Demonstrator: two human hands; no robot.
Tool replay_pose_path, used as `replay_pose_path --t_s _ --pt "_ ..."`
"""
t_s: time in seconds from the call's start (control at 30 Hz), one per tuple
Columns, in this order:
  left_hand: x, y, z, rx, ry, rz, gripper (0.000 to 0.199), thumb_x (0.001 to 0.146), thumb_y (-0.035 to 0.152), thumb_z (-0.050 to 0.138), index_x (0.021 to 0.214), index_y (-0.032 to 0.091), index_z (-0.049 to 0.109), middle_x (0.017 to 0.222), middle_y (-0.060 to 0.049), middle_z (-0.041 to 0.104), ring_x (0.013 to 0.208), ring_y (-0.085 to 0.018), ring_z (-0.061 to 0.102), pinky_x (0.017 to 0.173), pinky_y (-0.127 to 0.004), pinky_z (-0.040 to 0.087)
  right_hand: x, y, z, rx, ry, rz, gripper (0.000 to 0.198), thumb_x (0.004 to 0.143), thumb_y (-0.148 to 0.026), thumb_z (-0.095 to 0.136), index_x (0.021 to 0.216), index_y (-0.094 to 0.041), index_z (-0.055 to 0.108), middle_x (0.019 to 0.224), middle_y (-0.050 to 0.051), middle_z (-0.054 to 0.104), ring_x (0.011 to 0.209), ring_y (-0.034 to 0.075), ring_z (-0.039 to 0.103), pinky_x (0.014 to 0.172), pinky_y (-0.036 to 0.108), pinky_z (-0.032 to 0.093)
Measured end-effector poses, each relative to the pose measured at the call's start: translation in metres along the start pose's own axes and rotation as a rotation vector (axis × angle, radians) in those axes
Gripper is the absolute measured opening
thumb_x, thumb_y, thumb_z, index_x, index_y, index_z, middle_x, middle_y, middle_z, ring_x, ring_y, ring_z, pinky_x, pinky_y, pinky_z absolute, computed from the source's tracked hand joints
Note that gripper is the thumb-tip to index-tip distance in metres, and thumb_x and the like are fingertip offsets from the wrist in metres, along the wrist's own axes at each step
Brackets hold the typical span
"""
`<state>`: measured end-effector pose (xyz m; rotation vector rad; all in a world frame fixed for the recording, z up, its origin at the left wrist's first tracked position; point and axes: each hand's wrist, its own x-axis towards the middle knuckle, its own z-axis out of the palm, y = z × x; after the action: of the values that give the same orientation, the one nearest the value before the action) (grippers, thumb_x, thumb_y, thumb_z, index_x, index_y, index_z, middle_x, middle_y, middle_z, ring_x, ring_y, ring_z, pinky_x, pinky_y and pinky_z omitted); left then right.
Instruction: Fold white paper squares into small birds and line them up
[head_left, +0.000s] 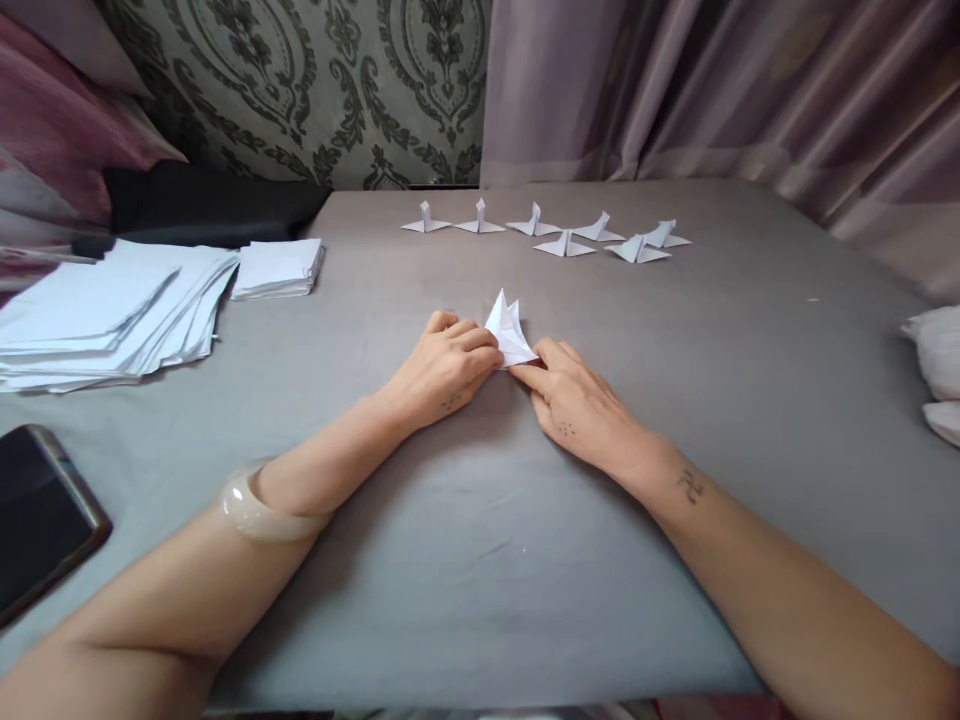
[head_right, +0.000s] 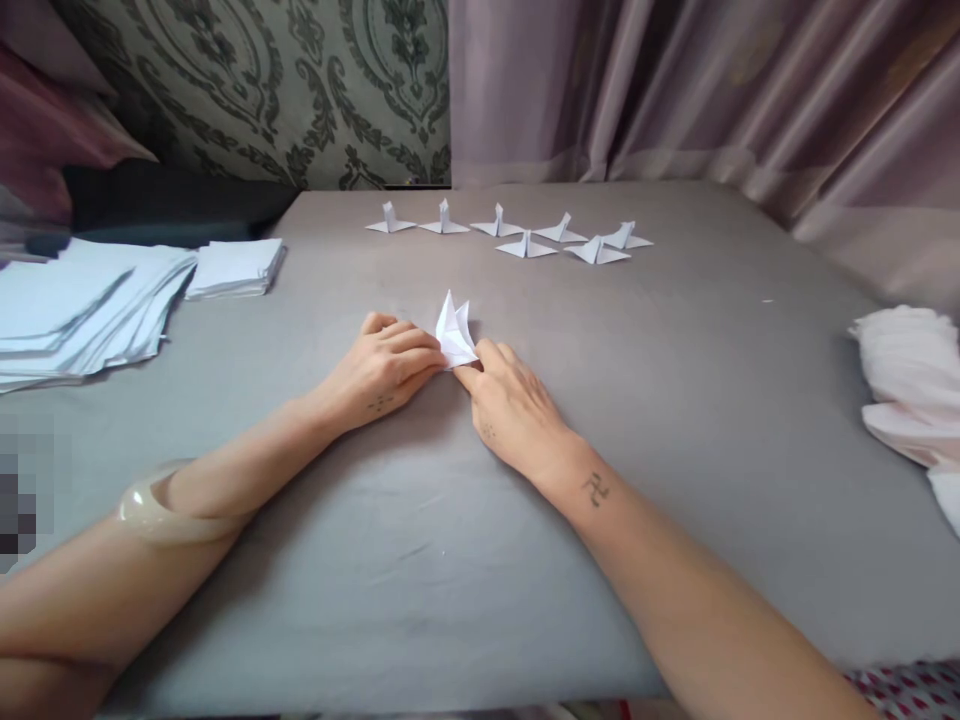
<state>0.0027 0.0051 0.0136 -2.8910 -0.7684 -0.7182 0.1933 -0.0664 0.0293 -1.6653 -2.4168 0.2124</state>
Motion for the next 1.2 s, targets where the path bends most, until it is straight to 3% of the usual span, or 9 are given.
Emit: replay_pose_path --t_s 0.33,0.57,0.83,0.9,1.07,1.2 --pt "0.000 0.002 -0.006 -0.032 -0.144 0.048 0.030 0.089 0.015 0.044 0.100 0.017 0.072 0.094 -0.007 0.070 0.085 -0.019 0.061 0.089 -0.038 0.035 -0.008 0.010 -0.024 0.074 -0.139 0.066 0.038 0.090 -0.012 0.040 0.104 -0.028 0.070 0.095 0.005 0.054 0.089 0.017 0.052 0.068 0.027 0.038" --pt "0.003 0.007 -0.013 0.010 -0.258 0.057 0.038 0.092 0.017 0.037 0.114 0.021 0.068 0.092 -0.008 0.065 0.087 -0.021 0.057 0.088 -0.041 0.033 -0.005 0.047 -0.031 0.297 -0.185 0.091 0.029 0.079 -0.017 0.050 0.084 -0.029 0.076 0.086 -0.002 0.067 0.069 0.013 0.057 0.062 0.025 0.041" --pt "0.005 0.014 -0.009 0.036 -0.291 0.016 0.043 0.093 0.015 0.037 0.125 0.027 0.062 0.093 -0.009 0.059 0.084 -0.021 0.053 0.086 -0.040 0.034 0.000 0.054 -0.028 0.480 -0.179 0.238 0.030 0.074 -0.018 0.052 0.089 -0.025 0.076 0.073 -0.003 0.071 0.057 0.012 0.055 0.054 0.024 0.039" --pt "0.005 0.013 -0.007 0.009 -0.267 0.005 0.042 0.091 0.013 0.038 0.123 0.025 0.063 0.092 -0.009 0.059 0.084 -0.021 0.054 0.085 -0.038 0.036 0.004 0.051 -0.020 0.500 -0.117 0.239 0.026 0.074 -0.019 0.052 0.087 -0.023 0.075 0.075 -0.001 0.072 0.062 0.013 0.058 0.058 0.024 0.042" --pt "0.005 0.007 -0.003 -0.083 -0.086 -0.138 0.035 0.087 0.011 0.039 0.113 0.015 0.061 0.095 -0.009 0.063 0.085 -0.020 0.058 0.080 -0.033 0.043 0.017 0.038 0.002 0.550 0.229 0.372 0.021 0.079 -0.032 0.057 0.090 -0.018 0.069 0.085 0.005 0.073 0.075 0.017 0.065 0.072 0.029 0.048" --pt "0.006 0.004 -0.002 -0.109 0.091 -0.176 0.037 0.083 0.009 0.042 0.116 0.014 0.056 0.112 -0.013 0.060 0.099 -0.022 0.056 0.087 -0.035 0.047 0.024 0.030 0.013 0.571 0.284 0.405 0.025 0.080 -0.039 0.058 0.092 -0.019 0.067 0.082 0.006 0.073 0.071 0.018 0.066 0.071 0.031 0.049"
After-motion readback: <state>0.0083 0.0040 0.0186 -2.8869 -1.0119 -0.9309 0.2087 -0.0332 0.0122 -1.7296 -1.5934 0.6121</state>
